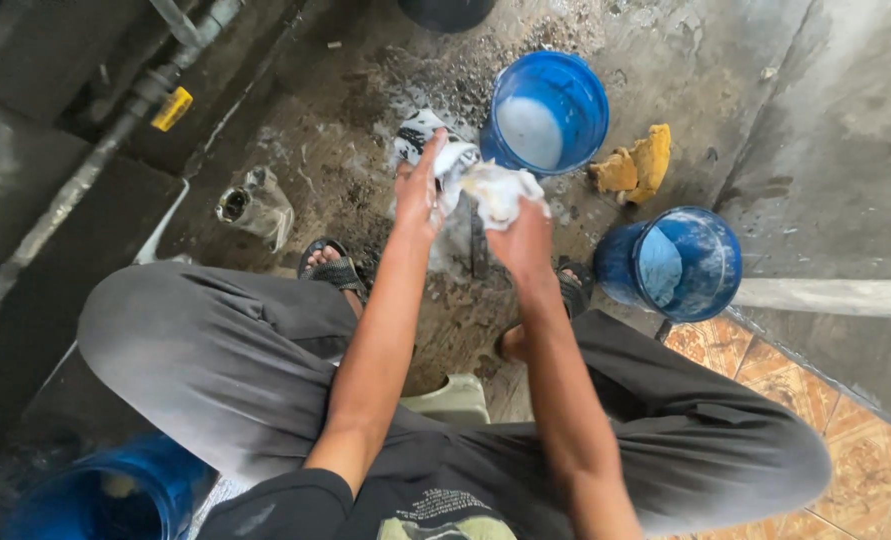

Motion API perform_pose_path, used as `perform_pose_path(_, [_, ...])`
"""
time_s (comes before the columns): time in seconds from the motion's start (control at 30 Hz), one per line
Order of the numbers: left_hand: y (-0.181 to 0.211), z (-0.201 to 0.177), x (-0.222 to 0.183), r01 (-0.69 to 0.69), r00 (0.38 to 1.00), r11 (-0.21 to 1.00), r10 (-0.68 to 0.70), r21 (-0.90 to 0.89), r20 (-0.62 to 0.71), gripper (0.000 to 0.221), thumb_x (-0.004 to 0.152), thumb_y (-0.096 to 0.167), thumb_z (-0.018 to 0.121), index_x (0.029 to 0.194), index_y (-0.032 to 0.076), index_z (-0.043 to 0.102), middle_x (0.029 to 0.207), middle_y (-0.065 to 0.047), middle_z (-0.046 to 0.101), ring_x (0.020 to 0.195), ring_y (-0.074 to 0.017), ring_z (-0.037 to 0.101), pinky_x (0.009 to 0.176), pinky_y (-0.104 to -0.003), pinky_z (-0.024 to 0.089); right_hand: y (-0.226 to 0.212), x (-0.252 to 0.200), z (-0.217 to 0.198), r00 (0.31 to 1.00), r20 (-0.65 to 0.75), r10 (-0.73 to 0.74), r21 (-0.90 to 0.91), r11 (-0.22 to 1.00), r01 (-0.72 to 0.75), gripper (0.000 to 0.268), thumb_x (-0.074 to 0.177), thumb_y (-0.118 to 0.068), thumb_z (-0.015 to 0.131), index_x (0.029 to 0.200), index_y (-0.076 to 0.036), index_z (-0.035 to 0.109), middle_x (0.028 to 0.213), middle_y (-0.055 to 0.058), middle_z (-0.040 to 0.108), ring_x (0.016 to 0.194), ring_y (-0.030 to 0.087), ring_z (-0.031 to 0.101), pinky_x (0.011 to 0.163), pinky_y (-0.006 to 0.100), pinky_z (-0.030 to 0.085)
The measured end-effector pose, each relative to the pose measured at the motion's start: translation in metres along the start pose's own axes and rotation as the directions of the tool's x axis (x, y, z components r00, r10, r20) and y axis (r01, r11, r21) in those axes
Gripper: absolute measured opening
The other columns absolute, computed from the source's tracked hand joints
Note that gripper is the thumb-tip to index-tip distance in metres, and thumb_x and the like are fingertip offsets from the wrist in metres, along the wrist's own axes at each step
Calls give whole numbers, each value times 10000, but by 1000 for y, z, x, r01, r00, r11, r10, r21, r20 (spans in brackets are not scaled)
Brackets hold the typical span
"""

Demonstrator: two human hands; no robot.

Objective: Cleaning a small black component using a sponge, soapy water, and buckets of water.

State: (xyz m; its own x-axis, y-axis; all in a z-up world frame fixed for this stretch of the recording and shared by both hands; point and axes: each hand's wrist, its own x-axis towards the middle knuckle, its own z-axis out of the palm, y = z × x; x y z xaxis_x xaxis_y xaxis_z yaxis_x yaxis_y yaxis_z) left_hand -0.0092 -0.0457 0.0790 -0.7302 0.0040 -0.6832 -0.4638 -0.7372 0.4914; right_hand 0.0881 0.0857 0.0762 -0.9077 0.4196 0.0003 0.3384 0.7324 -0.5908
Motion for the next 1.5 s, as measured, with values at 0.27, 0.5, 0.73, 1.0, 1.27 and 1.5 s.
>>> perform_pose_path(0.27, [-21, -16, 5, -161, 983, 904, 111, 396, 147, 936, 723, 392, 949, 1284, -111, 394, 1094, -295, 539, 974, -302, 597, 709, -513, 563, -12, 24, 0, 886, 417, -204, -461, 792, 400, 300, 806, -360, 619, 990, -153, 733, 818, 175, 718, 778, 538, 707, 687, 622, 569])
perform_pose_path(0.5, [18, -1, -34, 59, 996, 990, -49, -131, 78, 845, 688, 147, 933, 1269, -75, 361, 1037, -303, 553, 846, -359, 682, 726, -501, 652, -2, 56, -33, 730, 554, -401, -612, 399, 683, 270, 716, -277, 702, 906, -92, 750, 730, 188, 728, 761, 450, 749, 682, 560, 533])
perform_pose_path(0.73, [18, -14, 53, 340, 907, 885, -220, -316, 360, 330, 786, 220, 851, 983, -11, 722, 984, -226, 754, 919, -371, 760, 815, -566, 632, -41, 142, -136, 863, 503, 51, -773, 473, 423, 498, 719, -338, 761, 1203, -229, 718, 1041, 110, 797, 963, 364, 783, 844, 505, 642])
perform_pose_path(1.0, [57, 54, 119, 246, 951, 969, -244, 14, 191, 875, 748, 632, 828, 1374, 65, 601, 1309, -217, 655, 1158, -368, 670, 963, -524, 566, -33, 330, -85, 711, 633, 306, -611, 762, 216, 424, 763, -189, 582, 893, 183, 738, 734, 292, 712, 800, 301, 730, 703, 485, 516])
perform_pose_path(1.27, [116, 141, 215, 251, 965, 959, -237, 134, -111, 820, 597, 609, 756, 1241, 120, 621, 955, -94, 731, 754, -205, 711, 641, -357, 585, -93, 490, 46, 905, 412, -106, 79, 994, 81, 307, 889, -77, 493, 1013, -135, 768, 1024, 66, 782, 952, 235, 744, 755, 353, 605])
perform_pose_path(1.5, [128, 144, 300, 154, 978, 988, -149, -28, 143, 545, 858, 618, 508, 1051, 137, 678, 832, -196, 733, 623, -231, 644, 542, -348, 503, -64, 571, 145, 867, 440, 234, -253, 959, -130, 700, 932, -195, 425, 1565, 52, 257, 1558, 300, 389, 1422, 457, 398, 1170, 467, 362])
